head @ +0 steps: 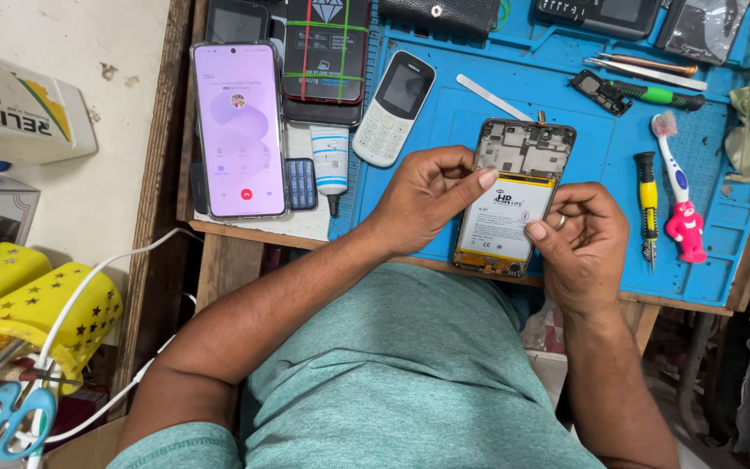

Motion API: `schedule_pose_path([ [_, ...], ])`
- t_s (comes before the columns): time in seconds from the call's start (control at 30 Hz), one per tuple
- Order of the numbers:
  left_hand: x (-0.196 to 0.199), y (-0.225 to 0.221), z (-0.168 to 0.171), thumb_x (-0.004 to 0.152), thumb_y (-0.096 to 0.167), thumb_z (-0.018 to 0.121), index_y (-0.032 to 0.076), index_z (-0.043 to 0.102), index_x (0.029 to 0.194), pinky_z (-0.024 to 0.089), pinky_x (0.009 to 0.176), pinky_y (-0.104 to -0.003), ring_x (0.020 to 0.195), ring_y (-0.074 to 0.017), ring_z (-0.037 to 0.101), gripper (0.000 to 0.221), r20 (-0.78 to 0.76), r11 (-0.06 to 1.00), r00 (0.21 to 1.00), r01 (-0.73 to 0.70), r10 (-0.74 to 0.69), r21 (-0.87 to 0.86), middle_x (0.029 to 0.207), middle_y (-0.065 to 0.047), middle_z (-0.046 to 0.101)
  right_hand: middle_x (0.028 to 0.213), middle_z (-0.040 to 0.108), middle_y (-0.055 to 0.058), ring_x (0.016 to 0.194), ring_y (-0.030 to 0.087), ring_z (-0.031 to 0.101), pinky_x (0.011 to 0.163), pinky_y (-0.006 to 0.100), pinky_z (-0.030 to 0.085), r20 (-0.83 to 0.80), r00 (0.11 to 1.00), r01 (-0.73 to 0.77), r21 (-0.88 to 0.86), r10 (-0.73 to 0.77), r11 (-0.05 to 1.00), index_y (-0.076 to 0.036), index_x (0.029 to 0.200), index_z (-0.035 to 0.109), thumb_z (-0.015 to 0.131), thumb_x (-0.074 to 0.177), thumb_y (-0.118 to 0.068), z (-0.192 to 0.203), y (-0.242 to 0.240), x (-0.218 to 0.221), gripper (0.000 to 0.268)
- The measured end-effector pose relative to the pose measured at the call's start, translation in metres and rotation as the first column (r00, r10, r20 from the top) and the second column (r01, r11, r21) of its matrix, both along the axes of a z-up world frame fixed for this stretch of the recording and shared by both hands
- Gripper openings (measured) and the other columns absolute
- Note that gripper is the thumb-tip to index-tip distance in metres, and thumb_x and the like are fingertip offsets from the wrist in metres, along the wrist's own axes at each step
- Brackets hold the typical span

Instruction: The person works on a disassembled smartphone, using a plastic spudger and a screwdriver to pry and adjust internal components. They briefly handle another smartphone to interact with its screen, then return to the disassembled device to continue prying and repositioning parts.

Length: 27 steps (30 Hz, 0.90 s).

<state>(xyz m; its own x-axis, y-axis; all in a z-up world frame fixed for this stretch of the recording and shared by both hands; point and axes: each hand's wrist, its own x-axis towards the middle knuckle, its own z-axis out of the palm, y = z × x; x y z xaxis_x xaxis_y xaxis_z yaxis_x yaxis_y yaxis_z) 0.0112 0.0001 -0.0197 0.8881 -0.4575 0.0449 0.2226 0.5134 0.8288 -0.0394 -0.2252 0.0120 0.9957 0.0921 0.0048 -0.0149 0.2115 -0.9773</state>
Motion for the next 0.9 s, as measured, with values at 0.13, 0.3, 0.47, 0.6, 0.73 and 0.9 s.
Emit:
schedule_pose_path([
  [0.13,-0.002,-0.001,0.000,0.109,0.021,0.061,-0.001,0.067,0.106,0.064,0.080,-0.027,0.091,-0.0103,0.074,0.023,0.008,0.999,1.000,-0.027,0.026,0.045,0.095,-0.009,0.073,0.116,0.073,0.016,0.105,0.016,0.073,0.095,0.030,0.061,-0.036,0.998,-0.057,-0.012,0.056,0.998,0.001,0.121,0.057,0.072,0.098,0.000,-0.001,-0.001,0.002,0.028],
  [0.3,-0.002,-0.003,0.001,0.110,0.022,0.061,-0.003,0.066,0.110,0.064,0.082,-0.028,0.094,-0.0120,0.074,0.026,0.009,0.999,1.000,-0.027,0.027,0.042,0.098,-0.010,0.074,0.107,0.074,0.016,0.080,0.012,0.067,0.064,0.023,0.053,-0.111,0.993,-0.049,-0.080,0.040,0.996,0.003,0.123,0.058,0.067,0.103,-0.003,-0.003,-0.005,0.002,0.023],
  [0.47,-0.005,-0.003,0.012,0.103,0.016,0.065,-0.004,0.059,0.129,0.062,0.087,-0.029,0.102,-0.0143,0.073,0.033,-0.029,0.993,0.999,0.043,-0.040,0.109,0.113,-0.012,0.074,0.107,0.074,0.014,0.080,0.012,0.067,0.068,0.023,0.054,-0.099,0.995,0.024,-0.024,-0.026,0.999,0.003,0.127,0.057,0.065,0.105,-0.003,0.000,0.001,0.002,0.024],
  [0.6,-0.004,-0.006,0.021,0.101,0.007,0.068,-0.005,0.060,0.126,0.063,0.090,-0.029,0.103,-0.0159,0.075,0.029,-0.041,0.988,0.998,0.061,-0.055,0.142,0.113,-0.015,0.075,0.109,0.074,0.014,0.095,0.012,0.071,0.083,0.026,0.059,-0.064,0.998,0.016,-0.145,-0.026,0.989,0.006,0.126,0.057,0.068,0.096,0.003,0.006,-0.002,0.009,0.031],
  [0.73,-0.006,-0.005,0.020,0.100,0.006,0.069,-0.004,0.061,0.120,0.064,0.084,-0.026,0.098,-0.0150,0.077,0.023,0.008,0.965,0.998,0.057,-0.061,0.255,0.105,-0.016,0.078,0.102,0.075,0.013,0.092,0.012,0.073,0.083,0.026,0.062,-0.071,0.997,0.026,-0.211,-0.042,0.977,0.007,0.119,0.061,0.071,0.093,0.008,0.002,-0.004,0.005,0.028],
  [0.9,-0.007,-0.007,0.019,0.100,0.006,0.070,-0.004,0.062,0.115,0.063,0.077,-0.025,0.094,-0.0149,0.078,0.021,0.060,0.940,0.997,0.034,-0.058,0.338,0.099,-0.016,0.079,0.097,0.074,0.012,0.088,0.010,0.072,0.078,0.025,0.061,-0.061,0.997,0.025,-0.251,-0.042,0.968,0.007,0.116,0.061,0.072,0.093,0.008,-0.001,-0.005,0.003,0.025],
])
